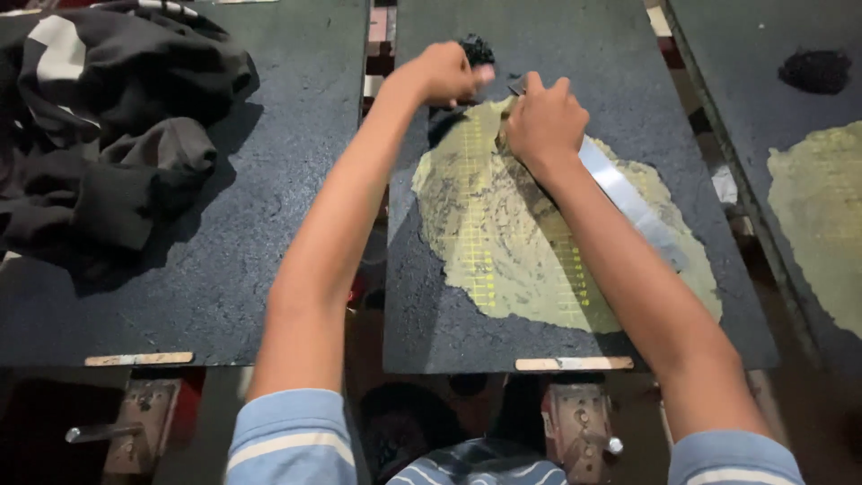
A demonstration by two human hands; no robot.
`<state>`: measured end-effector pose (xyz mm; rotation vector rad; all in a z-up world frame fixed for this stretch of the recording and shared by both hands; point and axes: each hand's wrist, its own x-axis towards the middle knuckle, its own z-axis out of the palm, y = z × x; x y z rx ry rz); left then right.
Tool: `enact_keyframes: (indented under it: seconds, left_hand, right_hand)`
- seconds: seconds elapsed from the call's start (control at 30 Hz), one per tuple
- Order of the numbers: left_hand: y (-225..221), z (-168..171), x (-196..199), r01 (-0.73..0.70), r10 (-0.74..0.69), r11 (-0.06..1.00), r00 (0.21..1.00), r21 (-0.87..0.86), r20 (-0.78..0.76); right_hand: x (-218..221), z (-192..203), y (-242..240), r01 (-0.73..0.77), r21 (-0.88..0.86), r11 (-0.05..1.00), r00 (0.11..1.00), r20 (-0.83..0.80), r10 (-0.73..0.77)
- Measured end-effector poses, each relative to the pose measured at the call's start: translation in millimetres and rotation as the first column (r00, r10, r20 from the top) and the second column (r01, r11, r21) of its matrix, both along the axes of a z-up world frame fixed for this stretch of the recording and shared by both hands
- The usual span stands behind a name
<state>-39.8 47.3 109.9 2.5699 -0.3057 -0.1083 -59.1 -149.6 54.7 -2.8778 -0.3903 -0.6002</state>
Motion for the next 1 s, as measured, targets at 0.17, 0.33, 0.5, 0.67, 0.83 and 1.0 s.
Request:
enact_keyframes:
  seconds: [0.17,0.33,0.5,0.67,0.83,1.0]
  left_hand:
    - [-8,-28,-1,-0.017,0.003,0.998,0.977,0.065,0.215]
    - [-12,-26,16,-0.087,0.080,0.989,0.995,0.121,0.063]
    - [-16,-50,31,-0.149,0.081,0.949,0.967,0.279,0.241]
    - [-21,-82,26,-0.276,0.128,0.928,0.867,0.250,0.481]
    - [-23,-115,27,-0.349,0.059,0.920,0.574,0.179,0.817]
    - [-21,-103,17,-0.297,0.064,0.945,0.584,0.139,0.809]
  right_hand:
    - [1,1,-4,0.044,0.037,0.998,0.997,-0.061,-0.041]
    - [6,-6,-6,-0.005,0.105,0.994,1.000,0.014,0.004]
    - [12,-13,-8,0.004,0.068,0.998,0.997,0.080,-0.009]
    - [15,-23,-10,-0.026,0.038,0.999,0.986,0.168,0.019]
    - [19,-25,-14,-0.046,0.020,0.999,0.983,0.176,0.042]
    - [17,-26,-12,-0.047,0.028,0.999,0.984,0.176,0.041]
